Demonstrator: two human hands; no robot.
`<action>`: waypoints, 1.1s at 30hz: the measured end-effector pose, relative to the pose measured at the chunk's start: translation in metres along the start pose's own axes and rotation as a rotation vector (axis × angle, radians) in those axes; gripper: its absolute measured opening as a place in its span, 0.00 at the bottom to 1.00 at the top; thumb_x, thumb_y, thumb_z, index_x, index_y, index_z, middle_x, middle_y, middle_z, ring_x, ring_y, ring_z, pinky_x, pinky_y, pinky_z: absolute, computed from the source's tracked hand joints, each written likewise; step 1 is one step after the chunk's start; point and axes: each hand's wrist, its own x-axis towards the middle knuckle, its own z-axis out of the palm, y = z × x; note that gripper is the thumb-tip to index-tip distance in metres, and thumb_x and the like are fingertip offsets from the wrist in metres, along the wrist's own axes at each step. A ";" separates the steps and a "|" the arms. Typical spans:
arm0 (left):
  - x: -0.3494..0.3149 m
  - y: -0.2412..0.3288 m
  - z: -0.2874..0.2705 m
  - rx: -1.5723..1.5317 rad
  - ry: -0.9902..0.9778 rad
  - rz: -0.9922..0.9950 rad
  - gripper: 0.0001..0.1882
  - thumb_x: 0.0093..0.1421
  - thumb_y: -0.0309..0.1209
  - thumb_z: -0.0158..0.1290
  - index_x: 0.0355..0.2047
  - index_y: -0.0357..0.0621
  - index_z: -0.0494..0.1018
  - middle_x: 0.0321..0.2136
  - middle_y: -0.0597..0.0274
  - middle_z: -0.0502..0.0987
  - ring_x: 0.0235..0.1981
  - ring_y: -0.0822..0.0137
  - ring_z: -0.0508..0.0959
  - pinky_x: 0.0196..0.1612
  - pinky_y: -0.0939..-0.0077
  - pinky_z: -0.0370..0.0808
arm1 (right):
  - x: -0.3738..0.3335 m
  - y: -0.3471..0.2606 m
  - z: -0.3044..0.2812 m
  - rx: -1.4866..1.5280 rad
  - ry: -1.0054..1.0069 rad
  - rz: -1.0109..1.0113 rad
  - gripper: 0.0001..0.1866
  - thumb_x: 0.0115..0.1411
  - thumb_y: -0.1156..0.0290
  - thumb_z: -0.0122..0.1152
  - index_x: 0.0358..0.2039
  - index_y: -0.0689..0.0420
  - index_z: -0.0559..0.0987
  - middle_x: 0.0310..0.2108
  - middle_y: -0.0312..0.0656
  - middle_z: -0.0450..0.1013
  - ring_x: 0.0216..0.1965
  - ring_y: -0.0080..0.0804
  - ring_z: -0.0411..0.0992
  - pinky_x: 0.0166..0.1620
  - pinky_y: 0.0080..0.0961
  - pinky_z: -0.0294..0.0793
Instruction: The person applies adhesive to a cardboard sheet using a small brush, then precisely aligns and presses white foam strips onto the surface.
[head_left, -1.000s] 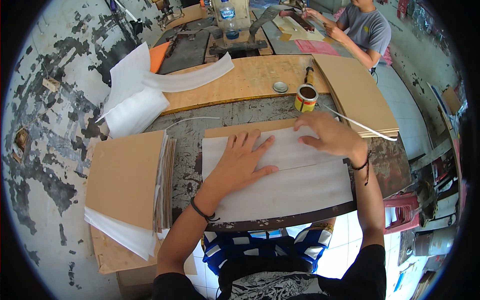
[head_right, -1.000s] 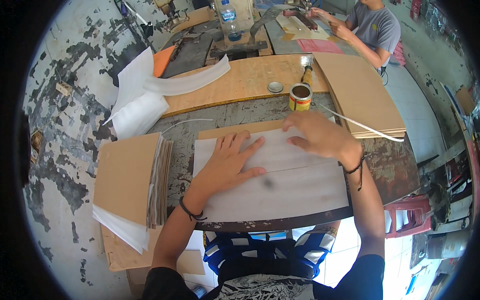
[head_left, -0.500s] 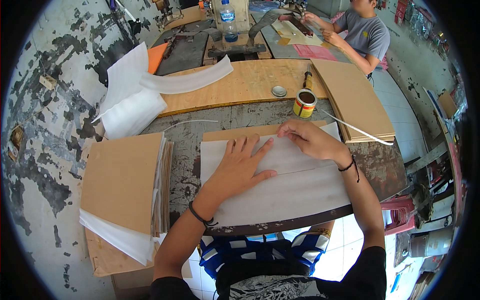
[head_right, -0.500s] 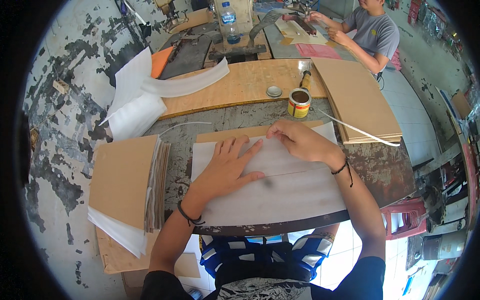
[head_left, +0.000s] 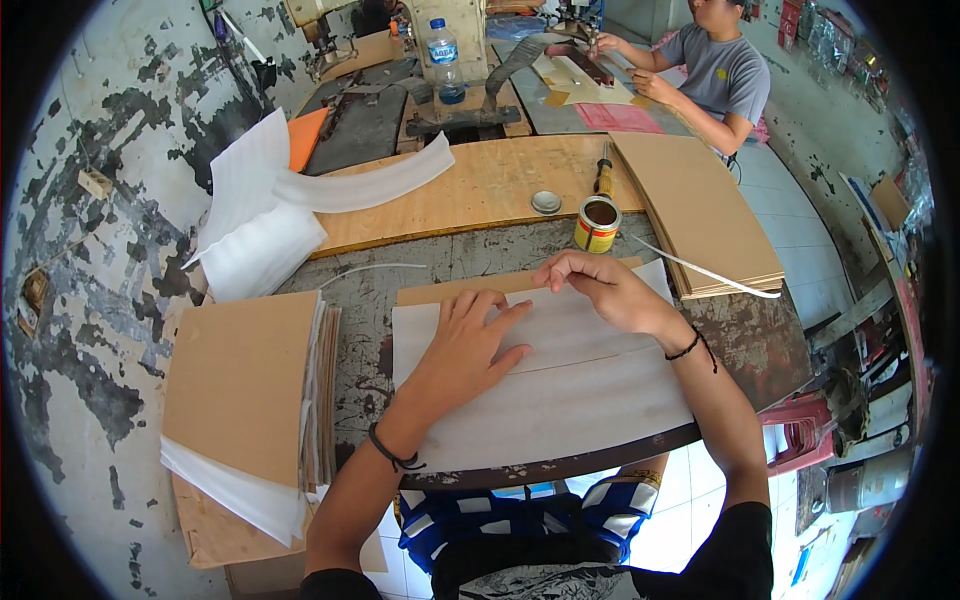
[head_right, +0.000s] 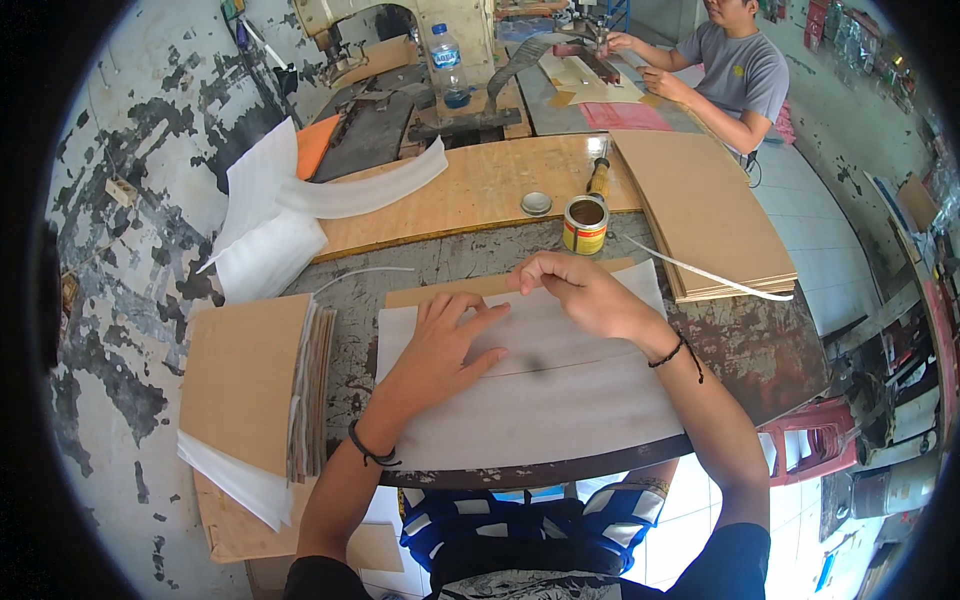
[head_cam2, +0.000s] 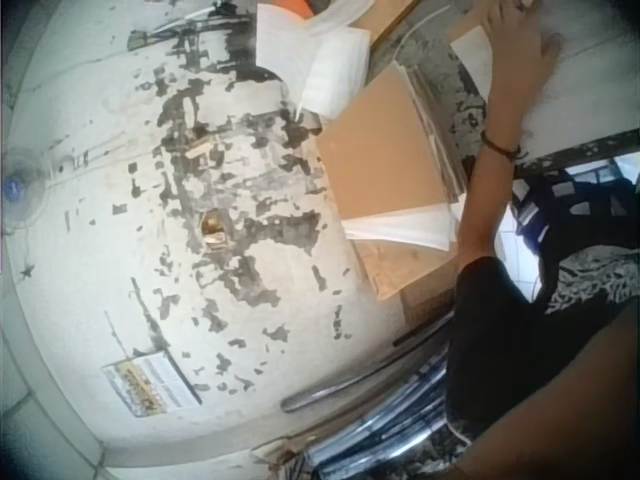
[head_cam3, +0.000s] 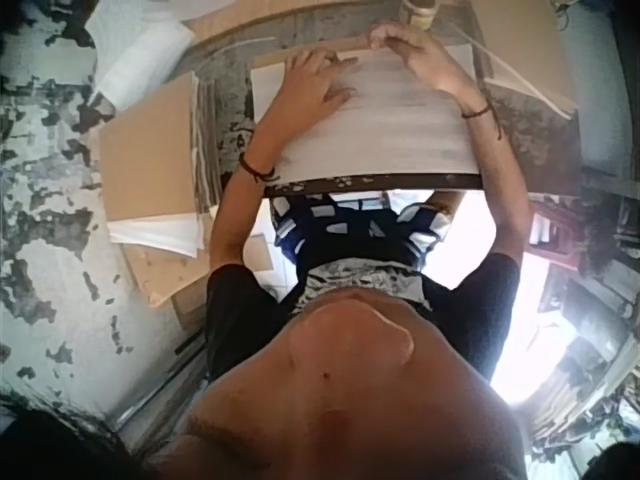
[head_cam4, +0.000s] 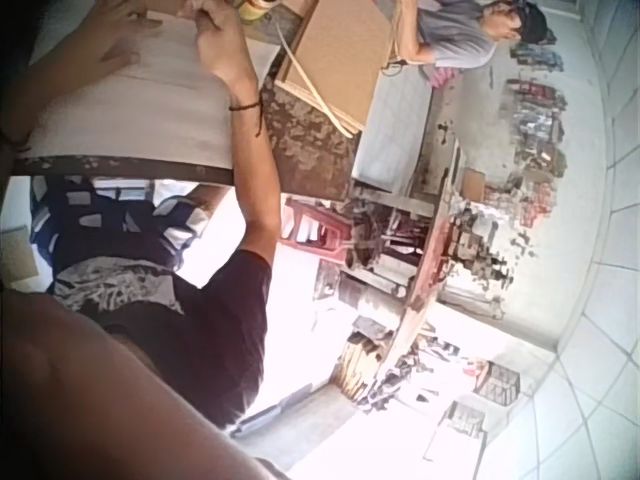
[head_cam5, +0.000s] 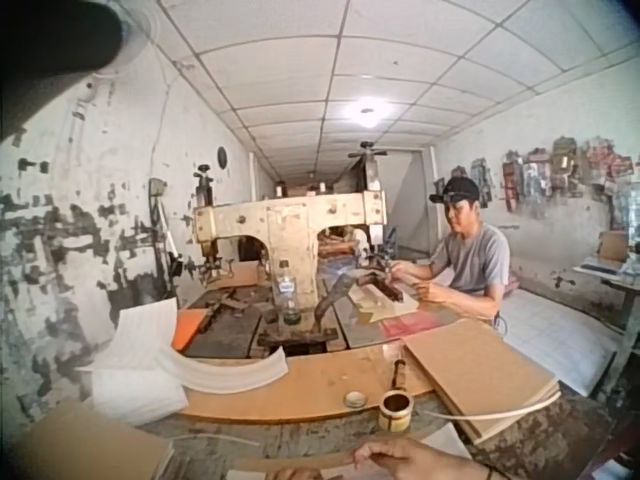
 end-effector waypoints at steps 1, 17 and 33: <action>0.001 -0.001 0.001 -0.003 -0.003 0.006 0.27 0.62 0.40 0.63 0.60 0.48 0.76 0.49 0.57 0.70 0.55 0.54 0.67 0.61 0.57 0.62 | 0.000 0.001 -0.001 0.066 0.009 0.028 0.10 0.68 0.85 0.43 0.39 0.59 0.75 0.49 0.41 0.77 0.54 0.31 0.72 0.63 0.31 0.68; 0.001 0.001 0.000 -0.010 -0.084 0.013 0.21 0.67 0.41 0.59 0.58 0.50 0.78 0.51 0.53 0.69 0.56 0.53 0.67 0.61 0.58 0.63 | -0.004 0.006 -0.041 -0.551 0.451 -0.137 0.10 0.64 0.86 0.52 0.42 0.62 0.79 0.38 0.45 0.80 0.39 0.41 0.79 0.43 0.37 0.77; -0.004 -0.001 0.015 0.062 -0.029 0.047 0.30 0.68 0.43 0.55 0.64 0.36 0.69 0.54 0.49 0.67 0.58 0.49 0.66 0.61 0.55 0.63 | -0.004 0.017 0.015 -0.563 0.067 -0.113 0.25 0.61 0.70 0.69 0.58 0.60 0.75 0.47 0.49 0.77 0.53 0.50 0.72 0.59 0.42 0.71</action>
